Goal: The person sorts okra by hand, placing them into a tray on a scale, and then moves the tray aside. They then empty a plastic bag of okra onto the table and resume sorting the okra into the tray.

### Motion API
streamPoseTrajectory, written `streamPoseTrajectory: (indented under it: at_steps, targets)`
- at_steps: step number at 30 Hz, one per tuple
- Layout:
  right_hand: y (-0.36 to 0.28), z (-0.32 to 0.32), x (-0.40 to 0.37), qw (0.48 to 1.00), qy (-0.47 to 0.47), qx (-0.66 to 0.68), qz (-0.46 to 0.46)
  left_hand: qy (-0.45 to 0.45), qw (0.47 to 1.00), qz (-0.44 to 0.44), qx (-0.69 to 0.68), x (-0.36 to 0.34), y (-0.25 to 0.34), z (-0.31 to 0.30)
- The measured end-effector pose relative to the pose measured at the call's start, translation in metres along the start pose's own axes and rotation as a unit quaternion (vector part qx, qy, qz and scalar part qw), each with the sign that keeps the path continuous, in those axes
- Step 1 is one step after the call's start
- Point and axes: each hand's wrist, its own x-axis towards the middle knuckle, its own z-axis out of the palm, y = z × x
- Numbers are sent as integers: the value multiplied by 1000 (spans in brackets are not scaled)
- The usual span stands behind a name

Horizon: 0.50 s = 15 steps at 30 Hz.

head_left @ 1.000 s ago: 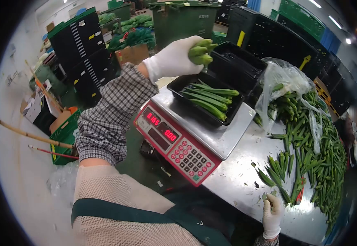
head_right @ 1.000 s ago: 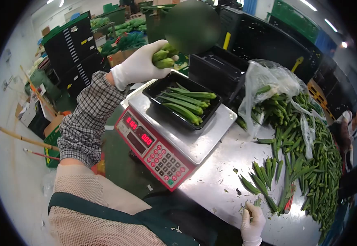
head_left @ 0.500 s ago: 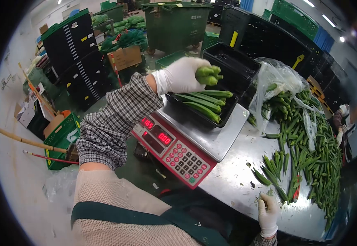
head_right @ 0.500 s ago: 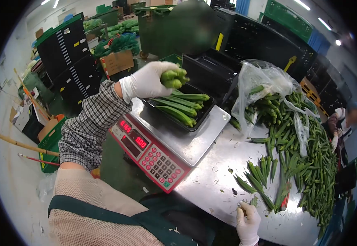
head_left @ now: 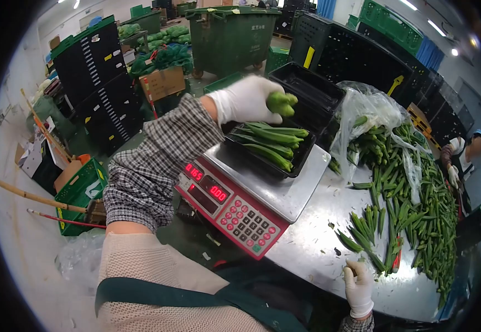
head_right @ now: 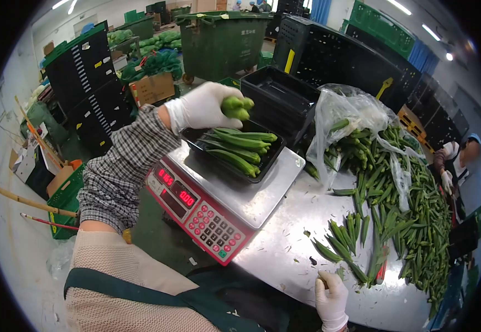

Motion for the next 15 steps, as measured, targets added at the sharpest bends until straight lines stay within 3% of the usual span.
streamPoseTrajectory:
  at_steps: [3, 6, 10, 15]
  targets:
    - [-11, -6, 10, 998, 1, -19, -56, 63, 997, -14, 31, -6, -4, -23]
    - [-31, -9, 26, 999, -3, 11, -39, 85, 995, -53, -9, -19, -13, -39]
    - [-55, -6, 69, 984, -6, -40, -175, 112, 992, -57, -18, -40, -20, -47]
    - [-95, 11, 127, 973, -1, -43, -229, 99, 987, -85, -92, -57, -33, -43]
